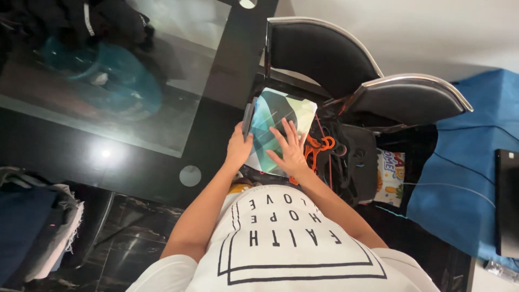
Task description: Folding various items of laundry including shirts and socks on a dining table.
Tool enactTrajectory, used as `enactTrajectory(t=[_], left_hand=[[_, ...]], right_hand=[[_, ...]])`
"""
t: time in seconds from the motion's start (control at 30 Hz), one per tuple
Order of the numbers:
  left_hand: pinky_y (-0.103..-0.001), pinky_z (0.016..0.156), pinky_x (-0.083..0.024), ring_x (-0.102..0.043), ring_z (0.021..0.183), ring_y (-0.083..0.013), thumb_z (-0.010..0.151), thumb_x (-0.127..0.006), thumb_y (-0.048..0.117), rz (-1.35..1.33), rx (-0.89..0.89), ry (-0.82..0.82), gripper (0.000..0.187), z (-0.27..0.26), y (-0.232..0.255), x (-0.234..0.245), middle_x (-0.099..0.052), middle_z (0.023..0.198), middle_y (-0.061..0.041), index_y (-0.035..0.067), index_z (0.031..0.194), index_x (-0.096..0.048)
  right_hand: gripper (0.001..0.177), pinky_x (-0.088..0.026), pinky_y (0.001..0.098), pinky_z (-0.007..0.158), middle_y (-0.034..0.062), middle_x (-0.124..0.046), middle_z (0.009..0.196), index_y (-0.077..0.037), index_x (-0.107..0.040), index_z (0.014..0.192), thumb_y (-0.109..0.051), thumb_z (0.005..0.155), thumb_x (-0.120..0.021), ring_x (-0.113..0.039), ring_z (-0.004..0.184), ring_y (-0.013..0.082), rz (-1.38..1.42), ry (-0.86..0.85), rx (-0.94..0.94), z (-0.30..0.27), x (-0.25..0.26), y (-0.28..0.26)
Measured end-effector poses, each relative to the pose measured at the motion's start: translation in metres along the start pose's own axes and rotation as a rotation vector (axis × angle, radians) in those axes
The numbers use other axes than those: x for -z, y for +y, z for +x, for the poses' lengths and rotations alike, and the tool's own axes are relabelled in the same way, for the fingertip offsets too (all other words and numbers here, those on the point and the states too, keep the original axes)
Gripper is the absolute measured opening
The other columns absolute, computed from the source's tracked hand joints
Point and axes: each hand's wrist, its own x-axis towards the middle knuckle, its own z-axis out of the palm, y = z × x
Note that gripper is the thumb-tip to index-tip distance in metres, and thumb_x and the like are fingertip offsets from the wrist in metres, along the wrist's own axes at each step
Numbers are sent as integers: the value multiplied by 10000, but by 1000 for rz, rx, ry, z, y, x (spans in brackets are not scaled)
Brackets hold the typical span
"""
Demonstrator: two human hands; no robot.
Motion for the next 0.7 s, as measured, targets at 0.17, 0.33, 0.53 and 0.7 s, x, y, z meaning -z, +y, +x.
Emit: enactTrajectory(t=[0.17, 0.33, 0.53, 0.7], left_hand=[[-475, 938, -513, -657, 1102, -458, 917, -666, 291, -38, 32, -61, 617, -2, 13, -1, -677, 1158, -309, 17, 1421, -438], [-492, 903, -513, -645, 1059, -493, 810, -800, 303, -13, -18, -55, 714, 17, -48, -35, -654, 1127, -342, -49, 1301, -422], [-544, 902, -517, -651, 1064, -509, 951, -682, 198, 141, 204, -28, 468, 5, -42, -32, -694, 1093, -325, -51, 1284, -467], [-572, 1047, -437, -472, 1272, -576, 830, -588, 47, 267, -129, 182, 885, -42, 16, -26, -331, 1542, -420, -17, 1607, -169]], right_hand=[[734, -239, 654, 1219, 177, -126, 1716, -242, -361, 1574, -403, 941, -695, -176, 1586, 411, 239, 58, 82, 5, -9, 13], [792, -389, 531, 1182, 232, -31, 1741, -262, -310, 1579, -418, 917, -716, -392, 1482, 402, 522, 155, -163, 16, -10, 22], [1060, -249, 661, 1216, 238, 32, 1704, -293, -275, 1639, -587, 785, -830, -114, 1557, 530, 207, 173, -21, 43, -9, 10], [935, -34, 843, 1104, 95, -41, 1711, -386, -320, 1582, -783, 803, -652, -9, 1550, 433, -346, -56, 82, 51, -12, 8]])
